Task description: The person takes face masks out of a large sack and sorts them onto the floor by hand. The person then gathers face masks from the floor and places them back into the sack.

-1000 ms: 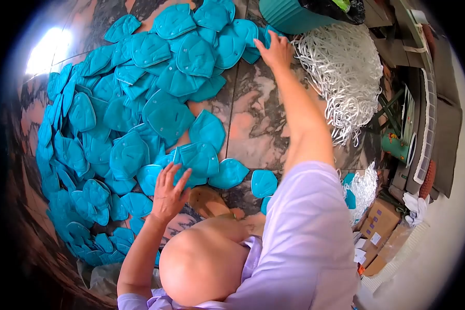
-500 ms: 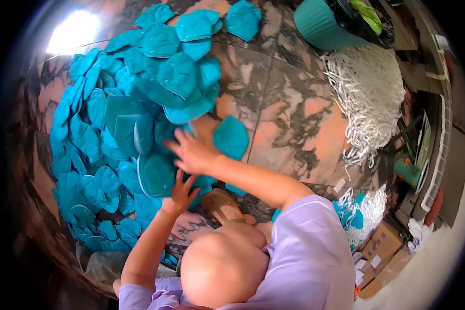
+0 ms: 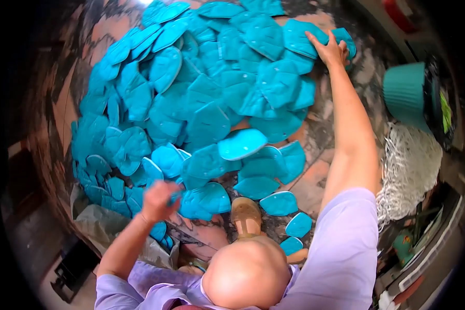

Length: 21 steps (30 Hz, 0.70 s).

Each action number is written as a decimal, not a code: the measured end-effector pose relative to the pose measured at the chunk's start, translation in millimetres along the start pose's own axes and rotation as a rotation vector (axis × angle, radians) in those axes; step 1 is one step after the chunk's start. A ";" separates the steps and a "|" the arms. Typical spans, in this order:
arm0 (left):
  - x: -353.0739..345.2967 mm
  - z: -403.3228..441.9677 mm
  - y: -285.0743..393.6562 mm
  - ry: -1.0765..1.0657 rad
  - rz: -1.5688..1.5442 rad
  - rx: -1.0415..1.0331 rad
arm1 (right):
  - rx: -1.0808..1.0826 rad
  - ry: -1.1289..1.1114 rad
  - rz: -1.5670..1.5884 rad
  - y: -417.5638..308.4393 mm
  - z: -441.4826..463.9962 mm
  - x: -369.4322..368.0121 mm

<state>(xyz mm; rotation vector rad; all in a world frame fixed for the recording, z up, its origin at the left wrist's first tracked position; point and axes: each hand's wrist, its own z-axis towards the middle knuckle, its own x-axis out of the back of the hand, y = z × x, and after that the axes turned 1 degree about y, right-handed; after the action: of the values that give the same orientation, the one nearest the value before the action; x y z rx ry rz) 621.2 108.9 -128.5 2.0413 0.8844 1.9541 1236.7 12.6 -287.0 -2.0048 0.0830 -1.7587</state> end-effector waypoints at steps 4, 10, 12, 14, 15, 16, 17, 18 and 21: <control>67.7 54.0 -137.8 0.572 0.241 0.238 | 0.247 -0.185 0.057 -71.4 -0.9 -28.9; 120.5 147.3 -272.7 0.598 -0.529 0.974 | 0.420 -0.324 -0.069 -131.3 -31.2 -42.1; 83.1 179.0 -274.8 0.489 -0.640 1.004 | 0.448 -0.380 -0.052 -150.7 -53.5 -39.8; 48.1 184.5 -277.8 0.382 -0.083 0.960 | 0.464 -0.416 -0.088 -173.1 -83.3 -35.9; 43.7 182.7 -273.4 0.368 -0.121 0.935 | 0.477 -0.413 -0.099 -180.0 -96.7 -38.1; 46.9 180.4 -267.4 0.358 -0.151 0.905 | 0.491 -0.406 -0.100 -187.8 -109.5 -38.6; 39.6 172.5 -268.2 0.344 -0.140 0.854 | 0.514 -0.431 -0.104 -193.6 -121.6 -40.7; 36.4 163.5 -252.5 0.353 -0.147 0.819 | 0.538 -0.451 -0.103 -198.9 -133.8 -44.0; 23.8 140.8 -230.6 0.277 -0.142 0.792 | 0.569 -0.534 0.029 -217.4 -186.3 -49.6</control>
<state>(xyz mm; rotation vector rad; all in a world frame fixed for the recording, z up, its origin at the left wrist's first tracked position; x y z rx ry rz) 688.0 345.1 -243.8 1.9579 2.0696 2.0258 995.1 166.1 -236.9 -1.9328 -0.4982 -1.0136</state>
